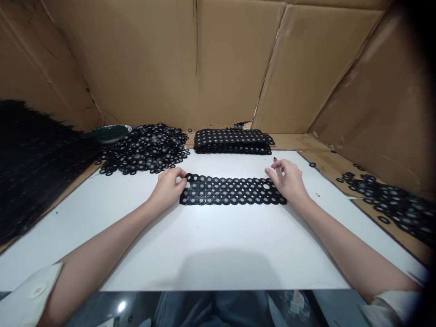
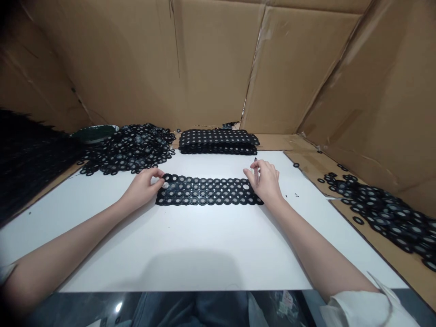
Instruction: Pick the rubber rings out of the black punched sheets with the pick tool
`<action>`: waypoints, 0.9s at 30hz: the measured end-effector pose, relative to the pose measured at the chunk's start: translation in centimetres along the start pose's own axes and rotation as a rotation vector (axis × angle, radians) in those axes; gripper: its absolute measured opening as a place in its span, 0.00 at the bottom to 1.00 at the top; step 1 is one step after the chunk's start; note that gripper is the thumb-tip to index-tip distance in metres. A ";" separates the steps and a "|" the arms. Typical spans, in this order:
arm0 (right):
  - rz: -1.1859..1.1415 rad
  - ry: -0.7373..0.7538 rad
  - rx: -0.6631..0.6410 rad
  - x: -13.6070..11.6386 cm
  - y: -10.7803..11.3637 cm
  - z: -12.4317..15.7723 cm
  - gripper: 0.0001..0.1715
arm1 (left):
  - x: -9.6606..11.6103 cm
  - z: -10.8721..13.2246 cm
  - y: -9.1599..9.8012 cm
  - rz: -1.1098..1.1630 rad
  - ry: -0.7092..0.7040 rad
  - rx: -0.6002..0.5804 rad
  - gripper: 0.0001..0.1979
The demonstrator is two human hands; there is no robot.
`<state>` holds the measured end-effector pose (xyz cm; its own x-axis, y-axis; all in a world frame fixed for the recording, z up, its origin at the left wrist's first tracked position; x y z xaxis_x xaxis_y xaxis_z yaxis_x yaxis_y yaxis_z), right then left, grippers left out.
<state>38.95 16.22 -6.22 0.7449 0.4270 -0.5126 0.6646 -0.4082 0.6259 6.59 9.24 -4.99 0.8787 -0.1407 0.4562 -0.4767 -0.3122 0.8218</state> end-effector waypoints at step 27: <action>-0.971 -0.153 -0.650 -13.1 -11.0 1.7 0.02 | -2.4 -1.3 -1.6 0.346 0.249 -0.167 0.08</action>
<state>21.97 13.70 -7.37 -0.0287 0.2130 -0.9766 0.8352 0.5419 0.0936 5.16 11.25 -6.98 0.6433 0.0262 0.7652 -0.7570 -0.1277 0.6408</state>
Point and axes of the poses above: each hand's wrist, its own z-axis away from the middle knuckle, its own y-axis out of the back of the hand, x = y × z, the point moved 3 cm from there along -z, towards the middle knuckle
